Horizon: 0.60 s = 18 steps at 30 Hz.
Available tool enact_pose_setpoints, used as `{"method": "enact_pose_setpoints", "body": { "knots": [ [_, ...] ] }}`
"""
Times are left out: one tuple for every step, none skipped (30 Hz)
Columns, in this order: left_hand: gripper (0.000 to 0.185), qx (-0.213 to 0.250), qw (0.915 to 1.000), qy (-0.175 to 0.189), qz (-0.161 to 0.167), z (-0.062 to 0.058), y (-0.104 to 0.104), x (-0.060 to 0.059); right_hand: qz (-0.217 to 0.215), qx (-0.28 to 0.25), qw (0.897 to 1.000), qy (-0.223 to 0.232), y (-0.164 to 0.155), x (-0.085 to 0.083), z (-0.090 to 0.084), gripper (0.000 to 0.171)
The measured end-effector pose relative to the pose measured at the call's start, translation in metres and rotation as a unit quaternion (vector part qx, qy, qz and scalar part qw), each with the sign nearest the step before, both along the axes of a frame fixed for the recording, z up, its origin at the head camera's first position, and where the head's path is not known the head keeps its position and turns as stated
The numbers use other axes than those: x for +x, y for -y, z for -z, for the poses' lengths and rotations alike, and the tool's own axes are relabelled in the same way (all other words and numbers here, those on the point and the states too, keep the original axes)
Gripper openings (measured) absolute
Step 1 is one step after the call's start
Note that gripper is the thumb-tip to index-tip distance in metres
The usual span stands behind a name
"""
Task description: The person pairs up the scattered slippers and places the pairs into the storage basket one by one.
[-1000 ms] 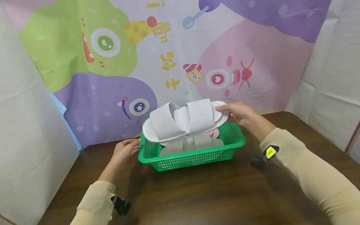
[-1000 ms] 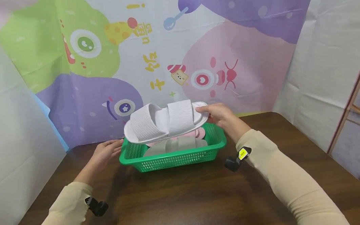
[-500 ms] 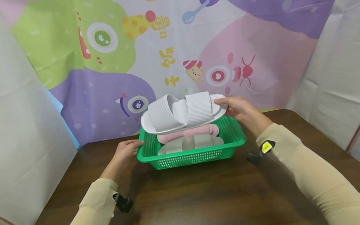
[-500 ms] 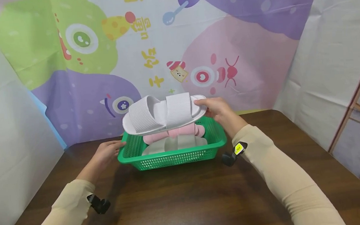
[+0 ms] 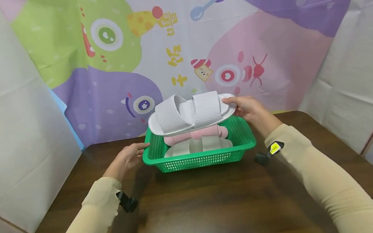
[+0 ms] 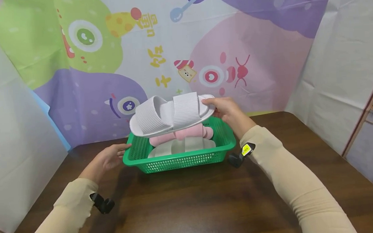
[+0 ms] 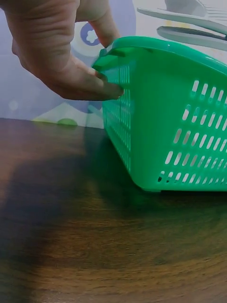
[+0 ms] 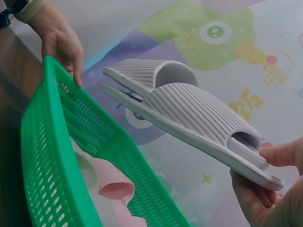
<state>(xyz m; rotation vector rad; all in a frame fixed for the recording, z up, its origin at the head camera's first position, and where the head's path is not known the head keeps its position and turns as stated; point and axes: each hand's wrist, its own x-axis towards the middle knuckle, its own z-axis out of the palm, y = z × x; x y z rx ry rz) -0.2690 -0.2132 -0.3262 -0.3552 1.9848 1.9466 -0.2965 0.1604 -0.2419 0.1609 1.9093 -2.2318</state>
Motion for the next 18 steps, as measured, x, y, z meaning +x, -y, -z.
{"method": "enact_pose_setpoints", "body": {
  "knots": [
    [0.067, -0.004, 1.0, 0.001, 0.0, 0.0, 0.0, 0.0, 0.001, -0.002, 1.0, 0.0, 0.0, 0.0, 0.0, 0.012],
    [0.067, -0.014, 0.9999, 0.003, 0.001, -0.001, 0.0, 0.001, 0.001, -0.004, 1.0, 0.0, 0.0, -0.001, 0.0, 0.012],
    [0.067, -0.024, 0.9997, 0.005, 0.001, -0.001, 0.0, 0.002, 0.001, -0.007, 1.0, 0.001, 0.001, -0.001, 0.0, 0.012],
    [0.066, -0.036, 0.9993, 0.007, 0.002, -0.002, 0.001, 0.003, 0.0, -0.01, 1.0, 0.002, 0.001, -0.002, 0.0, 0.011],
    [0.066, -0.047, 0.9989, 0.008, 0.002, -0.002, 0.001, 0.004, 0.0, -0.011, 1.0, 0.004, 0.002, -0.003, 0.0, 0.011],
    [0.065, -0.058, 0.9983, 0.009, 0.004, -0.002, 0.001, 0.004, 0.002, -0.012, 1.0, 0.006, 0.002, -0.003, 0.0, 0.011],
    [0.066, -0.07, 0.9975, 0.011, 0.006, -0.003, 0.001, 0.005, 0.003, -0.012, 1.0, 0.008, 0.002, -0.004, 0.0, 0.011],
    [0.066, -0.081, 0.9967, 0.01, 0.007, -0.003, 0.001, 0.005, 0.005, -0.011, 1.0, 0.01, 0.001, -0.004, 0.0, 0.01],
    [0.066, -0.084, 0.9964, 0.01, 0.006, -0.003, 0.001, 0.005, 0.007, -0.009, 1.0, 0.011, 0.001, -0.005, 0.0, 0.011],
    [0.067, -0.09, 0.9959, 0.01, 0.006, -0.003, 0.0, 0.005, 0.01, -0.004, 1.0, 0.012, 0.0, -0.006, 0.0, 0.011],
    [0.067, -0.093, 0.9956, 0.011, 0.006, -0.003, 0.0, 0.004, 0.014, -0.001, 1.0, 0.014, -0.001, -0.006, -0.001, 0.012],
    [0.067, -0.097, 0.9952, 0.011, 0.006, -0.004, -0.001, 0.004, 0.017, 0.001, 1.0, 0.016, -0.002, -0.007, -0.001, 0.014],
    [0.067, -0.099, 0.995, 0.011, 0.005, -0.004, -0.001, 0.004, 0.017, 0.002, 1.0, 0.018, -0.003, -0.008, -0.002, 0.016],
    [0.067, -0.101, 0.9948, 0.01, 0.003, -0.004, -0.001, 0.003, 0.02, 0.004, 1.0, 0.02, -0.003, -0.009, -0.003, 0.018],
    [0.066, -0.103, 0.9946, 0.01, 0.002, -0.004, -0.001, 0.003, 0.023, 0.006, 0.999, 0.022, -0.003, -0.01, -0.003, 0.021],
    [0.066, -0.107, 0.9942, 0.009, 0.0, -0.005, -0.001, 0.003, 0.027, 0.007, 0.999, 0.024, -0.003, -0.012, -0.003, 0.023],
    [0.066, -0.11, 0.9939, 0.007, -0.001, -0.005, -0.002, 0.003, 0.029, 0.007, 0.999, 0.026, -0.003, -0.013, -0.004, 0.025],
    [0.066, -0.114, 0.9935, 0.005, -0.003, -0.006, -0.002, 0.003, 0.031, 0.007, 0.999, 0.029, -0.003, -0.015, -0.004, 0.025]
  ]
}}
